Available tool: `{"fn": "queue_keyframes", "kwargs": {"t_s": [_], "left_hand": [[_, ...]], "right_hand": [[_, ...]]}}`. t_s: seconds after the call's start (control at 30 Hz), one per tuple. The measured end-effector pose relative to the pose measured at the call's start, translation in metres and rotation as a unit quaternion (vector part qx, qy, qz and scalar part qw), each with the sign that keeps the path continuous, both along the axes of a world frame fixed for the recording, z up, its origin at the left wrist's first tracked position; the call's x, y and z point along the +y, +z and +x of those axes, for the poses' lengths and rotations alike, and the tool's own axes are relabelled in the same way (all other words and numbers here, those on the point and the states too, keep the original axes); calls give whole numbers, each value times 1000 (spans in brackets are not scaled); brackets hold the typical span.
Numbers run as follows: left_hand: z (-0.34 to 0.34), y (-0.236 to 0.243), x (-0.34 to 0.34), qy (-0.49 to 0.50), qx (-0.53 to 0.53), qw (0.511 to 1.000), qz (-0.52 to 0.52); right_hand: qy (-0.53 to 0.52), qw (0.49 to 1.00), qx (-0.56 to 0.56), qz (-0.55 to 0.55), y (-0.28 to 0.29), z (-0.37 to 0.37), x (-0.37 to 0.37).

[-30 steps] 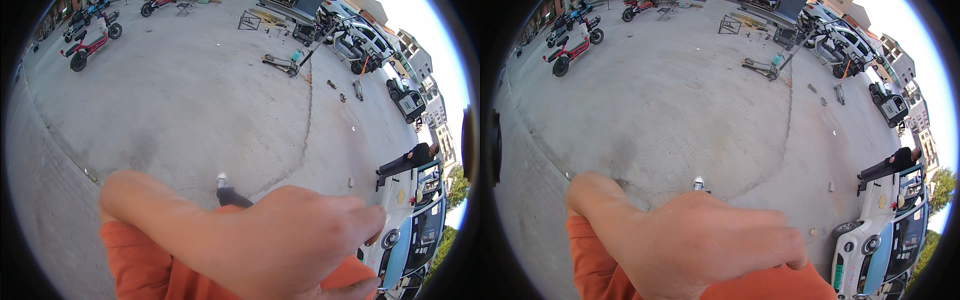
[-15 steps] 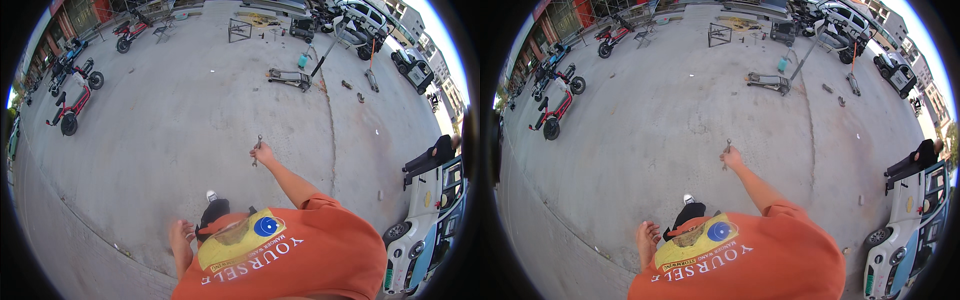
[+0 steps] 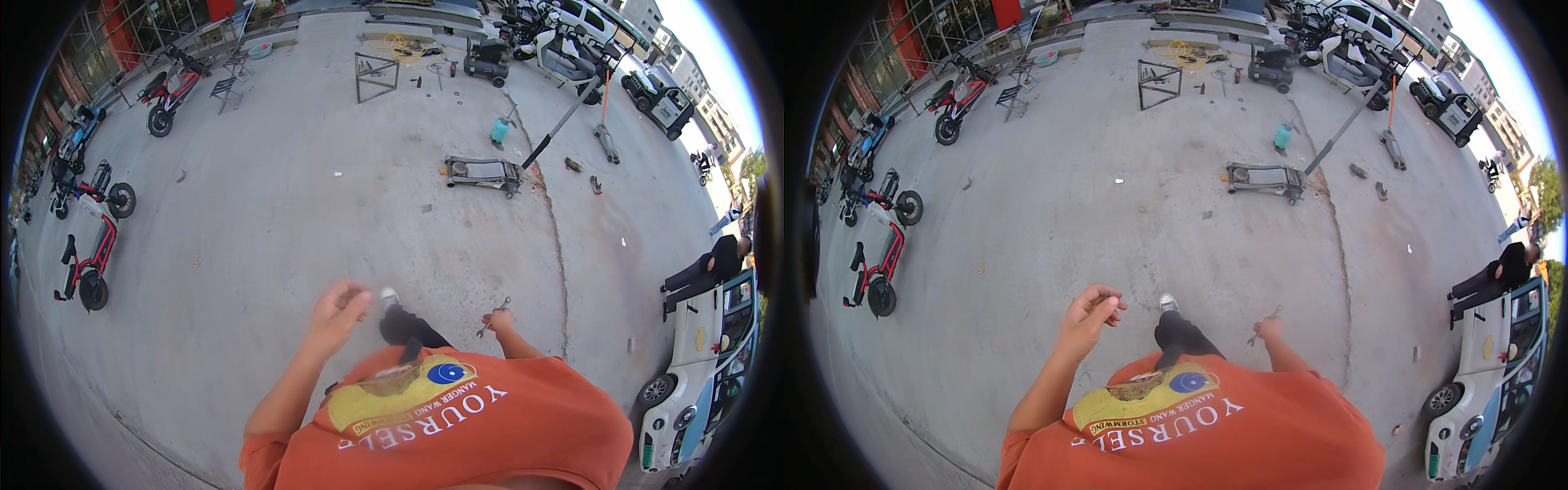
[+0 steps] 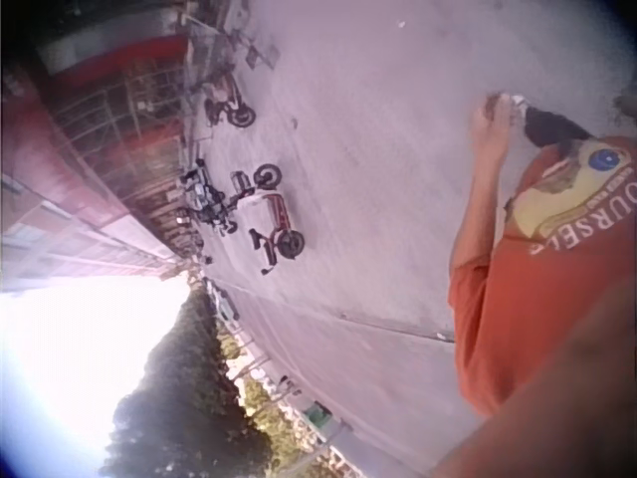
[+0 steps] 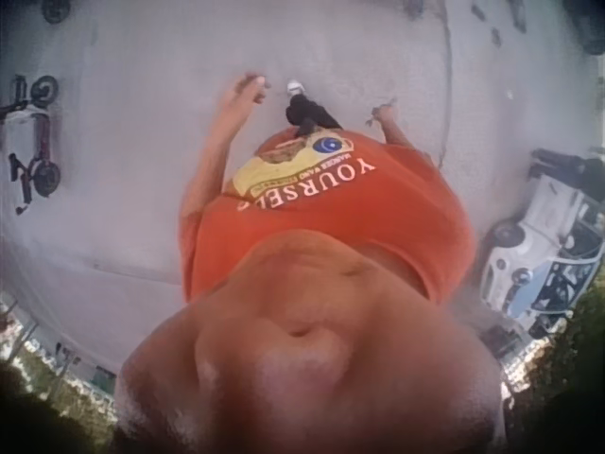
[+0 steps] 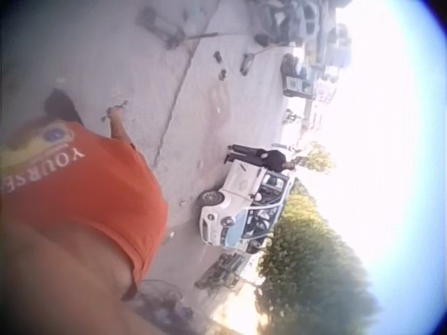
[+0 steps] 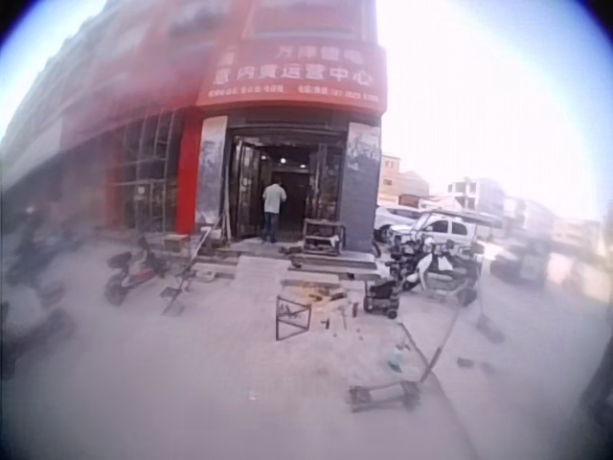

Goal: The person uses a wrench to tighten a bolt on a blue three-wheeled vehicle, then walks to a tool cart to select another wrench. They return to the vehicle and continue tightening the bolt with the new wrench.

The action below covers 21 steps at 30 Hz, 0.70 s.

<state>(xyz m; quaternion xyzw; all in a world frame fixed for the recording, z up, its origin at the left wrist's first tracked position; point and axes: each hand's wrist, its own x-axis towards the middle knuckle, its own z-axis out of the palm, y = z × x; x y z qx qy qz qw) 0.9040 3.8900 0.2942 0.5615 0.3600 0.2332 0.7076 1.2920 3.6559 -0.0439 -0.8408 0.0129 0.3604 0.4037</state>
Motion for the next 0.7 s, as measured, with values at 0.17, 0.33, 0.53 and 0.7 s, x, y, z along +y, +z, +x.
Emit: {"fn": "queue_keyframes", "kwargs": {"t_s": [0.17, 0.33, 0.53, 0.7], "left_hand": [[68, -36, 154, -17, 13, 999, -41], [85, -46, 293, 104, 34, 987, -116], [77, -85, 475, 216, 100, 961, -144], [131, -104, 656, 178, 60, 968, -168]], "right_hand": [[-159, 980, 82, -88, -19, 47, 100], [-5, 994, 66, 84, 33, 50, 411], [153, 915, 166, 334, 176, 46, 780], [95, 887, 210, 399, 218, 65, 956]]}}
